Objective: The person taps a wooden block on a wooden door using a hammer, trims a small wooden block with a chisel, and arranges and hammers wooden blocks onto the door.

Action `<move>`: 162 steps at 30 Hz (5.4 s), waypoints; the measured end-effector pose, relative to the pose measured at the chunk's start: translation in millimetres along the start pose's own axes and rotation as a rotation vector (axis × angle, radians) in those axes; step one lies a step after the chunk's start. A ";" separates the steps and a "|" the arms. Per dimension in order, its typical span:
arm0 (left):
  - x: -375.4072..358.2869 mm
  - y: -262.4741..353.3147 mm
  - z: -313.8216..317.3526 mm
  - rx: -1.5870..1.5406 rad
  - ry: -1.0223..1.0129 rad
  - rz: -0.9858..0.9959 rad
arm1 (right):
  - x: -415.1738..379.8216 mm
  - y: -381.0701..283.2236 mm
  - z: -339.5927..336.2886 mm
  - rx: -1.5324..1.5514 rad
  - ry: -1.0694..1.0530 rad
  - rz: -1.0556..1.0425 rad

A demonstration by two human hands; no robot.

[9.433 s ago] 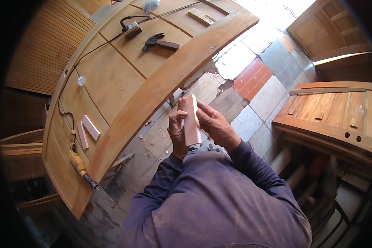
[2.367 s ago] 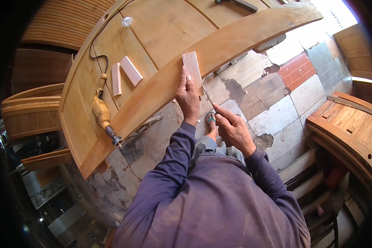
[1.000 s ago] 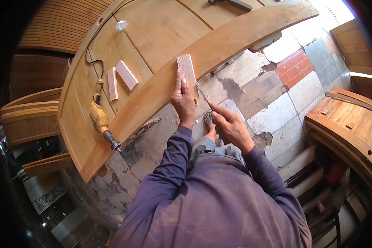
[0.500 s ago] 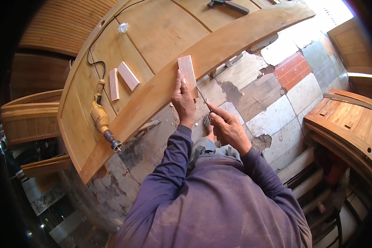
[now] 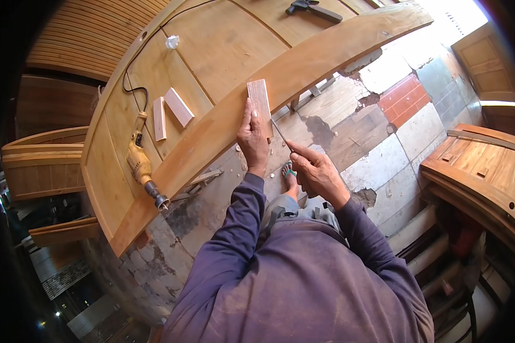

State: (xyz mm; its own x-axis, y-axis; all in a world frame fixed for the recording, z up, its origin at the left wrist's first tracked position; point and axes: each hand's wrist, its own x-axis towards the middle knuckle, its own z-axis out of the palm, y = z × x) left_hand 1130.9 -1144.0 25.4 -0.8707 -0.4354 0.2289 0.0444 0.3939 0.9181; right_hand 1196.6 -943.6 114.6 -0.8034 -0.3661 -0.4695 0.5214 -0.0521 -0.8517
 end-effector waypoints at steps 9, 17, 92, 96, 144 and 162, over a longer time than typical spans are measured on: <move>-3.2 12.7 -4.3 -0.040 -0.031 -0.036 | 7.7 2.0 6.2 0.055 0.025 -0.004; -4.9 30.8 -3.3 -0.078 -0.013 -0.172 | -13.4 -1.5 3.3 0.099 -0.038 0.094; -96.9 99.7 0.9 -0.241 -0.333 -0.240 | 12.1 30.1 -13.4 0.359 0.355 -0.499; -125.6 97.7 12.8 -0.290 -0.372 -0.220 | -17.9 46.1 -8.5 0.221 0.611 -0.499; -385.5 40.6 -110.3 -0.532 -1.297 -0.676 | -667.8 569.8 252.9 -0.619 2.364 0.834; -219.8 52.1 -121.2 -0.917 -0.973 -0.665 | -191.7 164.6 86.8 -0.034 0.539 -0.331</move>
State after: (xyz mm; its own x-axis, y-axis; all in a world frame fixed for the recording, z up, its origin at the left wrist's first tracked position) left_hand 1384.0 -1125.9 62.2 -0.8153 0.5158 -0.2631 -0.5183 -0.4478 0.7286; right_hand 1461.4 -962.6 84.6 -0.9572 0.1840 -0.2235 0.2180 -0.0499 -0.9747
